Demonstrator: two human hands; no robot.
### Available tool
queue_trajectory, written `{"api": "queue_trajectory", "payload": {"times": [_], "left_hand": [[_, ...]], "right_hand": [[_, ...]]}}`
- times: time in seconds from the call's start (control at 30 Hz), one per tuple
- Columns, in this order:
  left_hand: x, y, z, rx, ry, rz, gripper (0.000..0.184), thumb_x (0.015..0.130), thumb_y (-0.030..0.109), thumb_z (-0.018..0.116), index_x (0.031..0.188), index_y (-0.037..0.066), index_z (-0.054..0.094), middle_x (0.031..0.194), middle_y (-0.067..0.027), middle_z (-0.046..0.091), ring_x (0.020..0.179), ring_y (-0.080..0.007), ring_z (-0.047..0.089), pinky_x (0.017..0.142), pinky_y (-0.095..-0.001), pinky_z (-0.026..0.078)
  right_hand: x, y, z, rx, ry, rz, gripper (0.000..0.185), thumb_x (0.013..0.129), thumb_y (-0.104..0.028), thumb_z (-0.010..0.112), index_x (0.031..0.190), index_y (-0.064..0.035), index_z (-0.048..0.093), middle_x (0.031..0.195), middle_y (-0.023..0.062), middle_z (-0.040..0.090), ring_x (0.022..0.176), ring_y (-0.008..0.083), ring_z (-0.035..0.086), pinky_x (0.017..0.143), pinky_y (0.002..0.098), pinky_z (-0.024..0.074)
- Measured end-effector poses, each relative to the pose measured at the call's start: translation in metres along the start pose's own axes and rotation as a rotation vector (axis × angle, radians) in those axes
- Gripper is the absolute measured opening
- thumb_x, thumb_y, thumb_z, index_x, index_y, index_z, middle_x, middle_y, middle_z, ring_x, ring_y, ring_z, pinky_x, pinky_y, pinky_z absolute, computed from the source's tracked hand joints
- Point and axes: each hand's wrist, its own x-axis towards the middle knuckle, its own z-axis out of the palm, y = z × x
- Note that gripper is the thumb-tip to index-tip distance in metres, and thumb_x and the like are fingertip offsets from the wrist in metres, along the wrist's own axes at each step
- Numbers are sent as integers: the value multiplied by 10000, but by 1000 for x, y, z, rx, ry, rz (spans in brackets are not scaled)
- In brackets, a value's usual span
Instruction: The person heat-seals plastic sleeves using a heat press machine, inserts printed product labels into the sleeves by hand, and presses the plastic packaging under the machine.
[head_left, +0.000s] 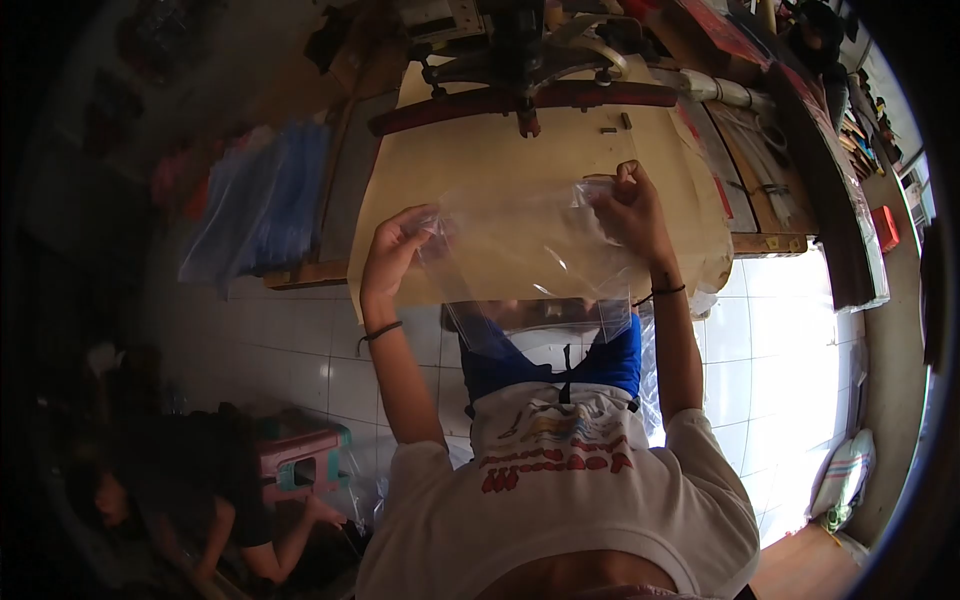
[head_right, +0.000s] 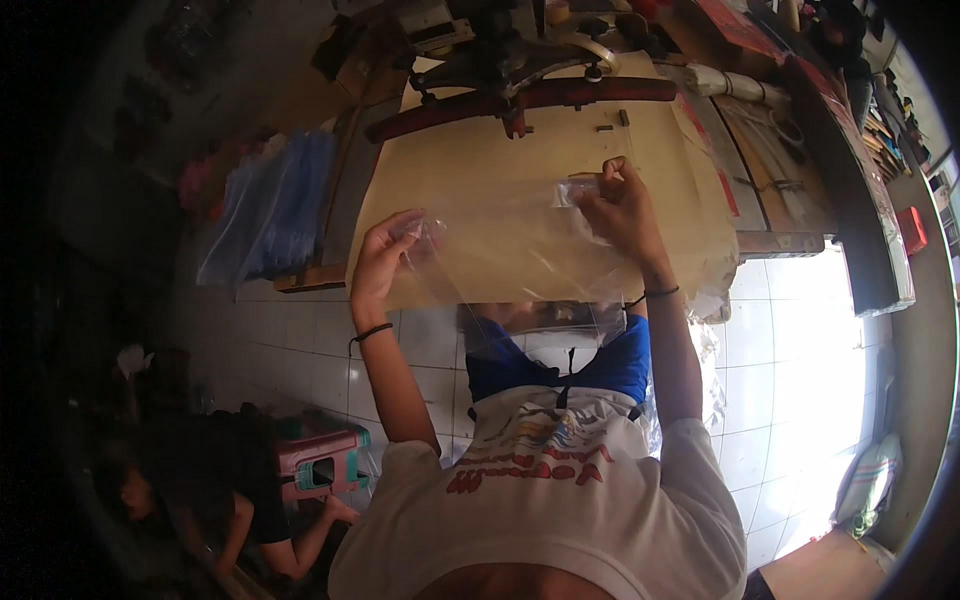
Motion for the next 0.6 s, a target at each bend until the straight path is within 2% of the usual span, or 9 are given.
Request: {"api": "queue_trajectory", "payload": {"times": [0.1, 0.2, 0.3, 0.33, 0.6], "left_hand": [[6, -11, 0, 30, 80, 82, 246, 971, 27, 602, 1207, -38, 630, 1067, -98, 706, 910, -159, 700, 822, -313, 614], [10, -15, 11, 31, 165, 114, 198, 970, 36, 607, 1154, -29, 640, 1050, -86, 703, 908, -152, 695, 814, -312, 614], [14, -17, 14, -17, 194, 158, 192, 951, 12, 616, 1138, -31, 629, 1035, -100, 701, 921, -173, 704, 806, -320, 622], [13, -17, 13, -35, 195, 174, 198, 943, -1, 619, 1139, -33, 624, 1031, -108, 700, 929, -185, 709, 805, -325, 626], [10, -17, 7, -48, 151, 162, 266, 948, -12, 593, 1211, 13, 565, 1097, -103, 665, 985, -202, 700, 829, -351, 634]], "right_hand": [[3, 11, -4, -75, -9, 5, 294, 932, -46, 688, 818, -111, 425, 754, -50, 550, 612, 16, 485, 484, 200, 364], [2, 17, -2, -162, 75, -88, 201, 950, -60, 671, 852, -87, 498, 757, -59, 563, 624, 3, 470, 513, 186, 363], [0, 9, 6, -138, 78, -79, 81, 968, -76, 655, 937, -57, 583, 775, -65, 574, 629, -6, 457, 535, 180, 366], [1, 12, 3, -143, 44, -96, 84, 978, -80, 646, 1049, -39, 629, 802, -67, 593, 639, -11, 464, 539, 175, 368], [1, 10, 8, -196, 78, -28, 254, 983, -83, 641, 1226, -13, 628, 834, -60, 604, 642, -8, 469, 532, 176, 363]]}}
